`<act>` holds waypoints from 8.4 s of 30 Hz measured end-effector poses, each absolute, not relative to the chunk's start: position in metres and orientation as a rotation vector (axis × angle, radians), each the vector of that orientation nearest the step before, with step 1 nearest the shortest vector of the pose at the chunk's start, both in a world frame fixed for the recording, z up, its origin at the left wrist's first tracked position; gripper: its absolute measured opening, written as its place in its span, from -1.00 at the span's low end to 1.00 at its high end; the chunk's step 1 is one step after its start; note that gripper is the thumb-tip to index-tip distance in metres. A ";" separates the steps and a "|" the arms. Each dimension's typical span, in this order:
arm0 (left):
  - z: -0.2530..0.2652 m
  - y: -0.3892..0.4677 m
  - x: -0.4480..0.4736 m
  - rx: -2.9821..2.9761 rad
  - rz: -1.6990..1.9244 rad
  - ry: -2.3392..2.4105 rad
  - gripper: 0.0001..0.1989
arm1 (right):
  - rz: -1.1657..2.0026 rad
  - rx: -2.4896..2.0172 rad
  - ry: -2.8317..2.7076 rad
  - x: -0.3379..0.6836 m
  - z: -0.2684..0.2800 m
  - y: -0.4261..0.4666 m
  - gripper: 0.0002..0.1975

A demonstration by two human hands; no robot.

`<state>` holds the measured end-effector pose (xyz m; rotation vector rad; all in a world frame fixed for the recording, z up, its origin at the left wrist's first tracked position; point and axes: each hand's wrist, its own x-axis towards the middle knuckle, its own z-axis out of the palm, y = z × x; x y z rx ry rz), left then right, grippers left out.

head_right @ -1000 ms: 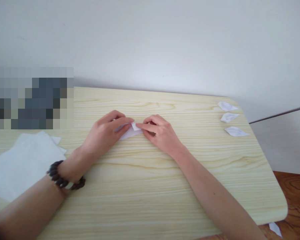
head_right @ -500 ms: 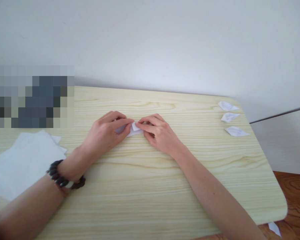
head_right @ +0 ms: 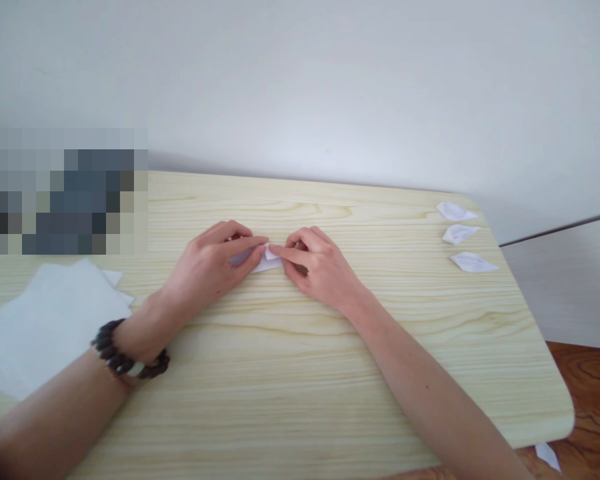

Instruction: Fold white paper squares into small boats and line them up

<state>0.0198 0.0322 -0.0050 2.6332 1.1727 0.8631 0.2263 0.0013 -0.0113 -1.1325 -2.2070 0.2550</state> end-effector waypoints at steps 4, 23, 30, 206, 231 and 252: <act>-0.003 0.031 0.021 2.651 0.810 1.187 -0.79 | 0.277 -1.229 -2.137 0.225 -0.010 0.002 -0.71; -0.005 0.033 0.020 2.658 0.832 1.165 -0.81 | 0.183 -1.108 -2.149 0.227 -0.014 0.002 -0.73; -0.002 0.031 0.021 2.690 0.828 1.153 -0.78 | 0.185 -1.083 -2.207 0.228 -0.015 0.001 -0.70; 0.012 0.031 0.024 2.108 0.795 0.882 -0.72 | 0.711 -1.051 -1.971 0.239 -0.002 -0.003 -0.82; 0.006 0.031 0.022 2.299 0.665 0.739 -0.78 | 0.729 -1.075 -2.008 0.234 0.001 -0.004 -0.83; 0.009 0.032 0.022 2.270 0.585 0.694 -0.77 | 0.746 -1.052 -2.055 0.235 0.001 -0.004 -0.83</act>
